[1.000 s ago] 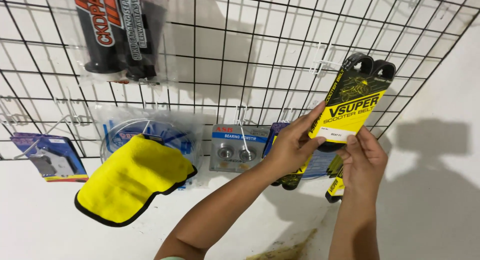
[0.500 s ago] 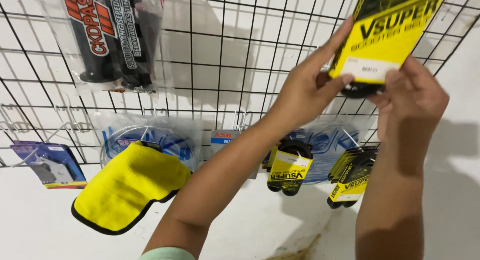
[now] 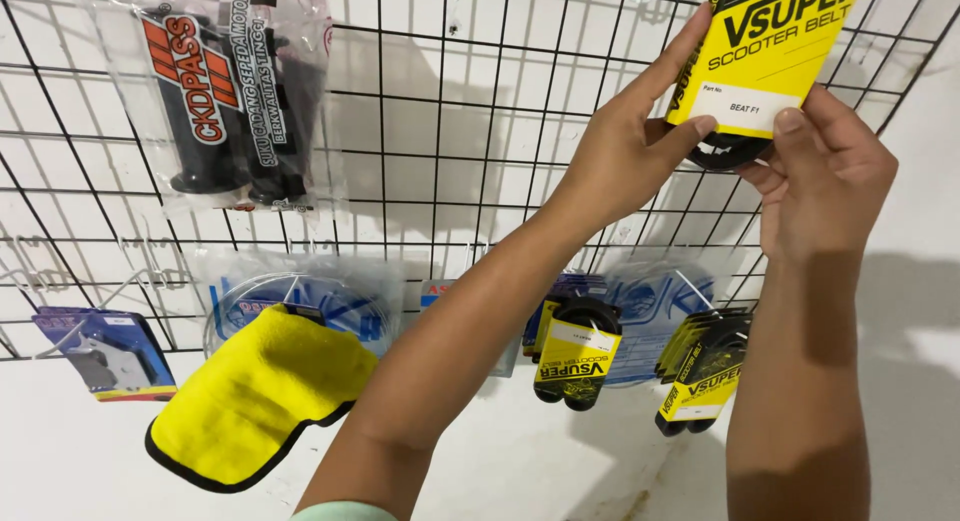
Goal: Wiping scooter drive belts with a yellow cloth and hanging them on a wire display rack.
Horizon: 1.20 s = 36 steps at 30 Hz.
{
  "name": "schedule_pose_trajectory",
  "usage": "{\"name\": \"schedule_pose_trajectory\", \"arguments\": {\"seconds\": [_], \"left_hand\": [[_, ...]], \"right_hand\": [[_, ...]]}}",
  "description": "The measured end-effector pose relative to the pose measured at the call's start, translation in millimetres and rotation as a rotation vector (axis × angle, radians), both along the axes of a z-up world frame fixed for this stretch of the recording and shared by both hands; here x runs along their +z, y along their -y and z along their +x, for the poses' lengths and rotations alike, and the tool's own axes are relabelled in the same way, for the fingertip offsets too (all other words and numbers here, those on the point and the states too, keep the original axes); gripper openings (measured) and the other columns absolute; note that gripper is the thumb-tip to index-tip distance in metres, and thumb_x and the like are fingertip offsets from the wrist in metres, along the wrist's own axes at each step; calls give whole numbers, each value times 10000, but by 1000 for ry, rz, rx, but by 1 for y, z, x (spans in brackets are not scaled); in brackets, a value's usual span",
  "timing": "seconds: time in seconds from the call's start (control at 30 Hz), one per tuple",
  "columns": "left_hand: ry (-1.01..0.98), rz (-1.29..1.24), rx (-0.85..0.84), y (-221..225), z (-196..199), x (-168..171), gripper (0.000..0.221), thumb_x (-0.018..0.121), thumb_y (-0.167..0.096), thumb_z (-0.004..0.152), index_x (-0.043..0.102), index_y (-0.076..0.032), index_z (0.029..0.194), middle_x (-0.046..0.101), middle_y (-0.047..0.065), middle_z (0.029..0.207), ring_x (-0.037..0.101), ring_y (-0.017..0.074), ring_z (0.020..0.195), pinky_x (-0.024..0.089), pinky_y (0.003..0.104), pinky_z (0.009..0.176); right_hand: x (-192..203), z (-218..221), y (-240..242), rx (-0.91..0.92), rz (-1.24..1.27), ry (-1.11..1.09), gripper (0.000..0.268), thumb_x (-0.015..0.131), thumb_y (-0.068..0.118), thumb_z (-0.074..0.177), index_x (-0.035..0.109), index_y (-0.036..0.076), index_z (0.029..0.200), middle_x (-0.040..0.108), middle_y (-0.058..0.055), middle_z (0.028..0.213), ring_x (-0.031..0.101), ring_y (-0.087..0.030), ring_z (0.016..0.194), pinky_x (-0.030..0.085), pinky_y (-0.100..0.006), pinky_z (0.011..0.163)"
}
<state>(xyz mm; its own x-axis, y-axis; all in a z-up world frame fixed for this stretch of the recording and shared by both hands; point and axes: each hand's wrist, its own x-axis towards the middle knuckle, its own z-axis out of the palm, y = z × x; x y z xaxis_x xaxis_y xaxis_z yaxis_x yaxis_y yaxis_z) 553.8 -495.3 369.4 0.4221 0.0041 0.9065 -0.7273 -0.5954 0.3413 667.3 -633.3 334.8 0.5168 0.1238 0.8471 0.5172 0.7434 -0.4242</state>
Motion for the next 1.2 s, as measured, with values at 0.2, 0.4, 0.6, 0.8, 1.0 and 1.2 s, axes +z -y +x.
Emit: {"name": "schedule_pose_trajectory", "arguments": {"seconds": [0.2, 0.4, 0.6, 0.8, 1.0, 1.2], "left_hand": [[6, -8, 30, -2, 4, -4, 851, 688, 104, 966, 319, -284, 1627, 408, 30, 1739, 636, 161, 1376, 663, 246, 942], [3, 0, 89, -11, 11, -2, 881, 689, 86, 949, 277, -301, 1624, 422, 68, 1721, 656, 207, 1387, 689, 248, 907], [-17, -60, 66, -19, 15, -1, 863, 683, 121, 934, 323, -277, 1609, 469, 63, 1680, 701, 113, 1093, 634, 224, 782], [-22, -80, 78, -30, 21, -3, 866, 672, 134, 915, 323, -260, 1603, 482, 116, 1653, 699, 155, 1147, 635, 246, 830], [-29, -84, 54, -44, 28, -6, 855, 654, 155, 927, 311, -223, 1612, 402, 75, 1696, 651, 156, 1229, 612, 237, 835], [-38, -101, 48, -51, 30, -7, 866, 647, 172, 926, 315, -243, 1609, 385, 57, 1708, 661, 69, 930, 586, 210, 714]], "right_hand": [[-1, 6, -2, -69, -14, 23, 376, 600, 83, 1074, 589, -56, 1422, 745, -141, 1226, 780, -115, 912, 692, -134, 768], [2, 10, -9, -104, -48, 27, 358, 631, 102, 1066, 606, -35, 1396, 738, -131, 1185, 786, -144, 945, 724, -183, 845], [5, 11, -19, -21, -69, -71, 375, 657, 122, 1031, 621, -8, 1381, 760, -89, 1169, 787, -88, 883, 705, -130, 746], [3, 23, -34, 66, -71, -126, 402, 651, 92, 1000, 595, -34, 1378, 746, -111, 1165, 756, -84, 866, 662, -144, 732], [-2, 35, -49, 92, -80, -87, 397, 658, 81, 1007, 585, -23, 1384, 734, -95, 1122, 700, -56, 797, 595, -114, 669], [-2, 39, -57, 84, -98, -58, 436, 655, 104, 1005, 556, -43, 1404, 714, -145, 1203, 734, -132, 935, 635, -163, 755]]}}
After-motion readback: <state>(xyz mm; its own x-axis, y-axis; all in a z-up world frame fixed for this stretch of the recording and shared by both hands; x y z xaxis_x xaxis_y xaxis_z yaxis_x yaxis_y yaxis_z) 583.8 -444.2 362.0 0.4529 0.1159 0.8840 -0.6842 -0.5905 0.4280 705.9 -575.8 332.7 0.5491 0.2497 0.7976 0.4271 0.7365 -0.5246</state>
